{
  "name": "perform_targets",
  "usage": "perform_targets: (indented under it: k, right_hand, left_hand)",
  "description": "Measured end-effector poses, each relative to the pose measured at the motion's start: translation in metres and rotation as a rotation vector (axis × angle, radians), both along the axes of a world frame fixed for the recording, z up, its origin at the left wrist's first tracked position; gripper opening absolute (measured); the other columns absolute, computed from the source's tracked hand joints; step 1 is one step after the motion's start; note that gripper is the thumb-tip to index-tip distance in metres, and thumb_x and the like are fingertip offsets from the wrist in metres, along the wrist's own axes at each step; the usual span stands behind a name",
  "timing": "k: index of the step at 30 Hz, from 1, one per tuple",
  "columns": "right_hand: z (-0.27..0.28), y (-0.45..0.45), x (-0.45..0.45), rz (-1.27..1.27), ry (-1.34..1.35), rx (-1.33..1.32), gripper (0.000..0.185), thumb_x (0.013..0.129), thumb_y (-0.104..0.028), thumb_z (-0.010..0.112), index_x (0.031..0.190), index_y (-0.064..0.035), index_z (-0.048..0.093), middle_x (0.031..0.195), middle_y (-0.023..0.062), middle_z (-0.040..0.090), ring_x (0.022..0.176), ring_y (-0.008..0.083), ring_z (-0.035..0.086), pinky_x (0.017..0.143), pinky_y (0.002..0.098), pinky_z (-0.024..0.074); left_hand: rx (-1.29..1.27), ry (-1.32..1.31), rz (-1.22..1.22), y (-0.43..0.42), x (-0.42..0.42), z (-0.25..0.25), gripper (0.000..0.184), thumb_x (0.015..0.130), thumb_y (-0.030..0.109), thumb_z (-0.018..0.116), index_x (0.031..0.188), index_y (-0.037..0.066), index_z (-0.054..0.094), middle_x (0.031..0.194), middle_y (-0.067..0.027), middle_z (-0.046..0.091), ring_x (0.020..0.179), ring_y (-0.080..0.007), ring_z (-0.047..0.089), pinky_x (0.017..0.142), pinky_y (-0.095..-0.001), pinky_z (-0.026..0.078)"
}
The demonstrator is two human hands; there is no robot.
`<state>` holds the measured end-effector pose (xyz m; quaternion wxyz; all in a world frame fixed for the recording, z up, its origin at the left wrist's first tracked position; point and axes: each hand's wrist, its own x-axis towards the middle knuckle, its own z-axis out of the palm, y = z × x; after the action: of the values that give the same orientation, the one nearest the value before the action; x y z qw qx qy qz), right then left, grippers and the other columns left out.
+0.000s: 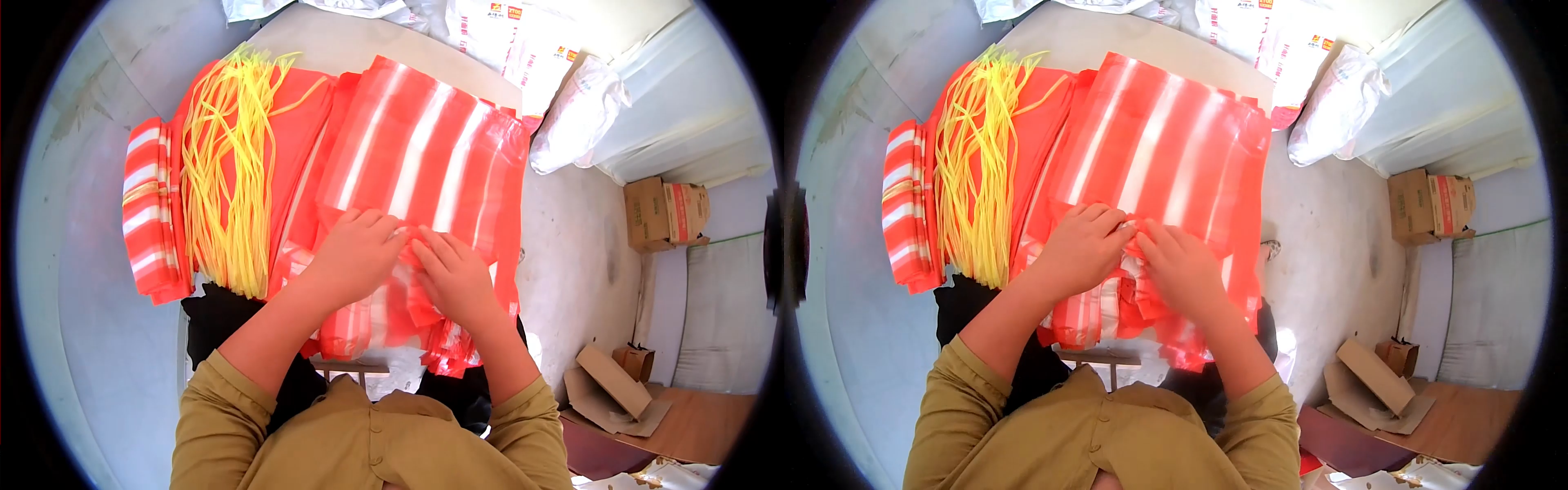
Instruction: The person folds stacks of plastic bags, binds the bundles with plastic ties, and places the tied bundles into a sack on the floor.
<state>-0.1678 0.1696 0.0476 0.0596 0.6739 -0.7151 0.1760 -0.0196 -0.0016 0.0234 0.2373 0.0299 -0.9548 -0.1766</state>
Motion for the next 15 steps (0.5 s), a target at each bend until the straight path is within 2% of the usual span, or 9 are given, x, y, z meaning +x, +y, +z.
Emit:
perform_targets:
  k: [3, 8, 11, 15]
  right_hand:
    - [-0.017, 0.0, 0.0, -0.015, 0.059, -0.018, 0.048, 0.084, -0.008, 0.067, 0.131, -0.0035, 0.064, 0.131, 0.0117, 0.068, 0.114, 0.03, 0.067, 0.092, 0.0424, 0.0576]
    - [-0.019, 0.002, -0.004, -0.067, 0.017, 0.042, 0.044, 0.088, -0.006, 0.061, 0.131, -0.0047, 0.064, 0.133, 0.0133, 0.068, 0.118, 0.0312, 0.067, 0.093, 0.0412, 0.0577]
    - [-0.005, 0.001, -0.004, -0.187, -0.141, 0.155, 0.039, 0.091, -0.006, 0.059, 0.129, -0.0061, 0.065, 0.13, 0.0137, 0.069, 0.116, 0.0323, 0.068, 0.092, 0.0411, 0.0578]
    - [0.009, 0.007, -0.008, -0.198, -0.147, 0.137, 0.039, 0.094, -0.006, 0.057, 0.131, -0.0098, 0.064, 0.122, 0.0132, 0.072, 0.109, 0.0335, 0.07, 0.091, 0.0429, 0.0571]
  left_hand:
    - [-0.004, -0.022, -0.004, 0.0, 0.002, 0.001, 0.037, 0.081, 0.007, 0.069, 0.118, 0.001, 0.069, 0.111, -0.0092, 0.068, 0.108, -0.0283, 0.063, 0.094, -0.0427, 0.05]
    - [0.02, -0.061, 0.034, -0.007, 0.01, 0.007, 0.039, 0.082, 0.005, 0.067, 0.121, 0.0, 0.068, 0.12, -0.0125, 0.069, 0.121, -0.0324, 0.062, 0.107, -0.0463, 0.047]
    - [-0.008, -0.039, 0.113, -0.019, 0.019, -0.003, 0.038, 0.081, 0.002, 0.067, 0.119, 0.0, 0.068, 0.126, -0.0138, 0.069, 0.128, -0.0345, 0.061, 0.113, -0.0483, 0.045]
    - [-0.009, -0.033, 0.153, -0.032, 0.032, 0.002, 0.034, 0.08, -0.001, 0.068, 0.113, 0.003, 0.07, 0.126, -0.0127, 0.071, 0.131, -0.0338, 0.061, 0.114, -0.05, 0.045]
